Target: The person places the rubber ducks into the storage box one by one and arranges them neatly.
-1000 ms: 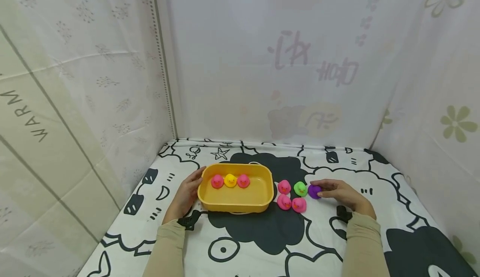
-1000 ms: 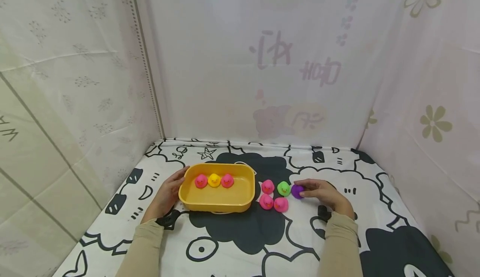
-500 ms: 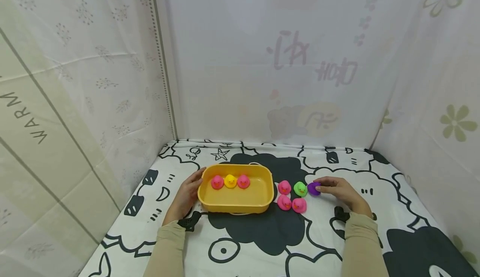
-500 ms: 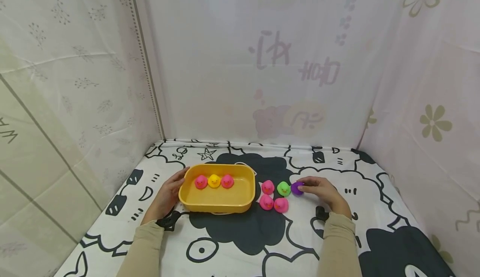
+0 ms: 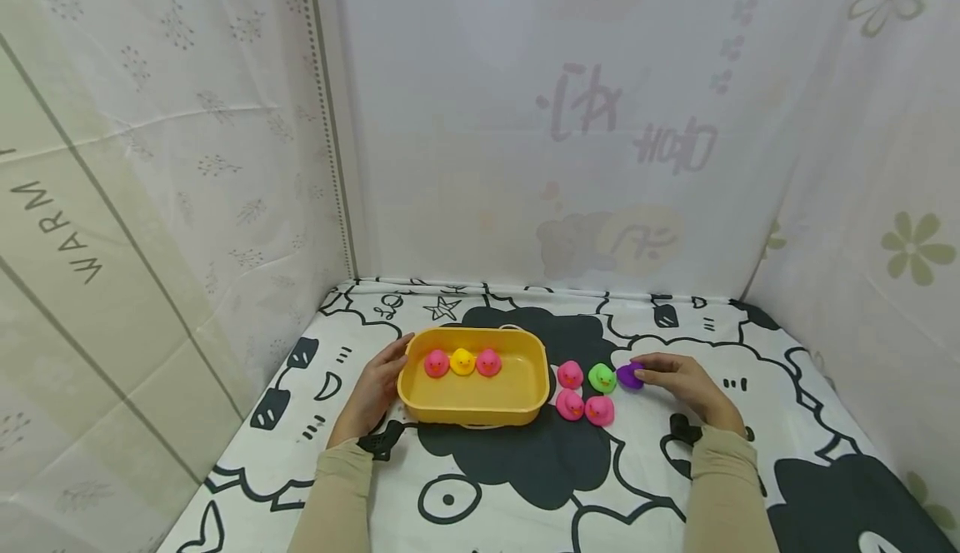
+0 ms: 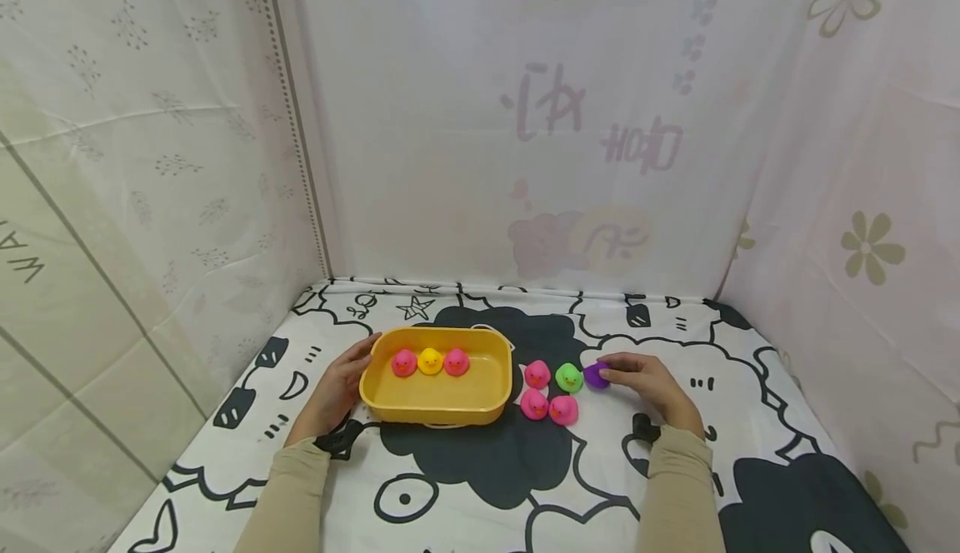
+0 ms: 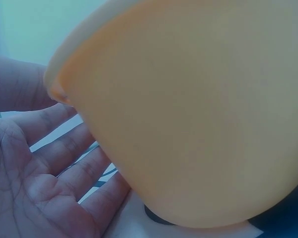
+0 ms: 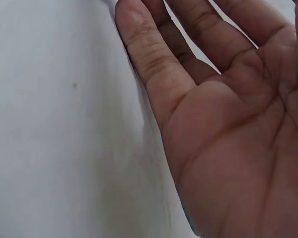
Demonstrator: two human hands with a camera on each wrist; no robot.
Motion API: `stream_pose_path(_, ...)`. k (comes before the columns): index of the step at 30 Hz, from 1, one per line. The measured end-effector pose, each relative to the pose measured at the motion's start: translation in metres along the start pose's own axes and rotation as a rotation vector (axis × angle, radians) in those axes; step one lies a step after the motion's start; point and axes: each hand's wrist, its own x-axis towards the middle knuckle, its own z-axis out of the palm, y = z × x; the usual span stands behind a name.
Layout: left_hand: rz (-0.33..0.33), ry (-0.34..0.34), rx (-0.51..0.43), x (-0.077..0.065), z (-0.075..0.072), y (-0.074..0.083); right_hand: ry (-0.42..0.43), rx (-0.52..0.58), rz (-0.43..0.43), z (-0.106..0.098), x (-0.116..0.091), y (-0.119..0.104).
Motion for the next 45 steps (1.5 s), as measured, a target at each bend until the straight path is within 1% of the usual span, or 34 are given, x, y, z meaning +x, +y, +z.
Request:
stream_pose_path(4,-0.001,0.012,-0.002,-0.003,0.0,-0.001,0.007,0.001,0.005,0.003,-0.001,0.0)
stream_pose_path(8,-0.009,0.001,-0.011,-0.004,0.0,-0.003,0.03,0.009,0.008,0.003,-0.002,-0.002)
stream_pose_path(10,-0.006,-0.005,-0.003,-0.003,0.0,-0.003,0.045,0.005,-0.006,0.003,0.0,-0.004)
stream_pose_path(15,0.012,-0.012,0.007,0.002,-0.001,-0.001,0.066,0.006,-0.074,0.004,0.007,-0.011)
stream_pose_path(18,0.014,-0.015,0.0,0.004,0.0,0.001,0.071,0.022,-0.106,0.006,0.01,-0.018)
stream_pose_path(23,0.006,-0.004,0.002,0.003,0.001,0.005,0.074,-0.001,-0.141,0.014,0.014,-0.034)
stream_pose_path(27,0.013,0.001,0.012,0.0,0.003,0.008,0.097,-0.004,-0.153,0.023,0.019,-0.046)
stream_pose_path(30,0.016,0.02,0.006,-0.001,0.003,0.008,0.089,0.009,-0.176,0.032,0.023,-0.053)
stream_pose_path(35,0.009,0.015,-0.005,-0.001,0.005,0.006,0.072,0.013,-0.228,0.049,0.027,-0.065)
stream_pose_path(40,-0.011,0.027,-0.002,-0.002,0.006,0.003,0.023,0.028,-0.273,0.068,0.022,-0.079)
stream_pose_path(45,-0.002,0.023,-0.003,-0.002,0.005,0.003,-0.033,0.016,-0.346,0.084,0.02,-0.104)
